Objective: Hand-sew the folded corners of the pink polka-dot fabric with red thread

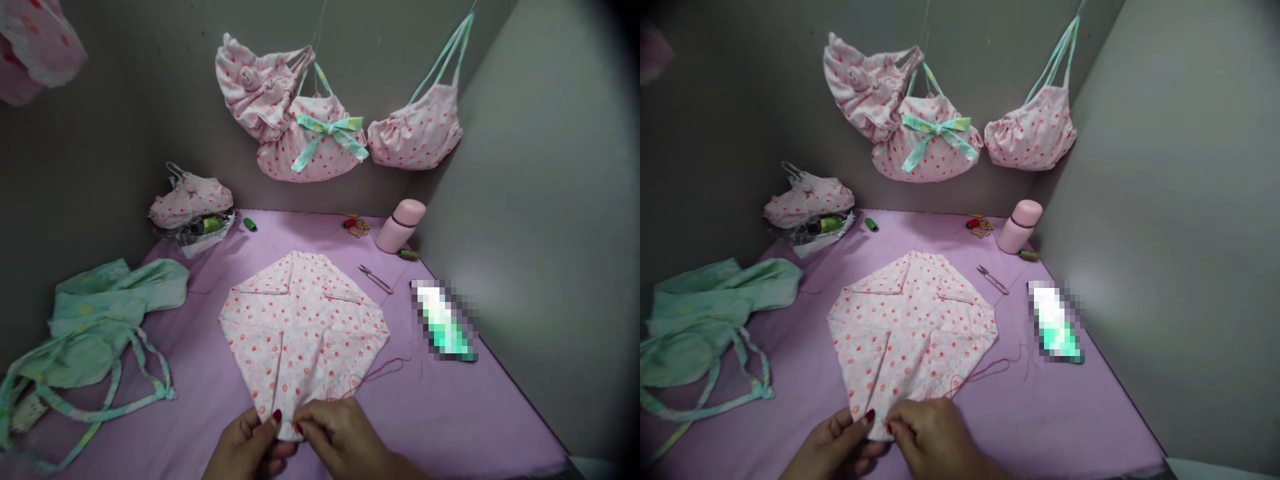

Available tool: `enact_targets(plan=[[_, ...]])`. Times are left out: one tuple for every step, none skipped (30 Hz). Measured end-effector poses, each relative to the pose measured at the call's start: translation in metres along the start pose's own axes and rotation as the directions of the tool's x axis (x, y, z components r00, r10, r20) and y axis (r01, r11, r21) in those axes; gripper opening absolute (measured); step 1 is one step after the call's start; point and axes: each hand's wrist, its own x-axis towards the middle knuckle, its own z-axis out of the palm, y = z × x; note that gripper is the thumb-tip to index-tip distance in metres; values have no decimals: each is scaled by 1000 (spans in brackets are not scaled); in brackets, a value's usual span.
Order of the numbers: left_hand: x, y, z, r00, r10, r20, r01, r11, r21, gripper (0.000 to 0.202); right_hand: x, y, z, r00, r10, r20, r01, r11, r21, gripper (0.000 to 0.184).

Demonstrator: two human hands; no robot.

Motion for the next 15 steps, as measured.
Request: enact_targets(plan=[[0,0,0,1000,4,-3,-4,1000,5,42,0,-1,0,1000,-6,6,6,1000,-8,24],[0,0,0,1000,5,-2,-5,1000,12,41,0,-1,0,1000,-8,11,8,1000,-22,24],[0,0,0,1000,5,3,-5,1000,17,41,-1,-1,0,1000,-5,16,6,999,-39,24],[0,0,-1,1000,1,10,-1,1000,18,42,-1,-1,0,1000,-1,19,2,998,-55,25],[1,1,-1,1000,-6,17,6,1000,16,43,-2,-1,1,1000,2,25,-1,998,-70,25],[1,1,-1,1000,-15,21,14,1000,17,44,-2,0,2,1000,4,29,-2,997,-81,26],[1,1,-2,1000,-23,18,23,1000,19,46,-2,0,2,999,5,33,-2,996,-89,26],[2,1,-2,999,-31,11,30,999,24,46,-2,1,2,999,5,35,-2,995,-97,26],[2,1,-2,999,-36,7,36,999,33,46,-2,1,2,999,4,35,-1,995,-104,25],[2,2,-2,999,-39,7,38,998,44,46,-2,1,2,999,2,36,2,994,-110,25],[2,2,-2,999,-36,10,35,998,53,45,-1,1,2,999,0,36,4,993,-116,25],[2,3,-2,999,-33,17,32,998,56,45,0,1,2,999,-2,36,6,993,-119,25],[1,3,-2,999,-32,29,30,998,53,43,0,0,2,999,-3,40,8,993,-121,25],[1,4,-2,999,-31,42,29,998,47,42,1,0,2,999,-2,42,7,992,-122,25],[1,4,-2,998,-32,51,30,999,38,42,1,0,2,999,0,43,5,992,-125,25]])
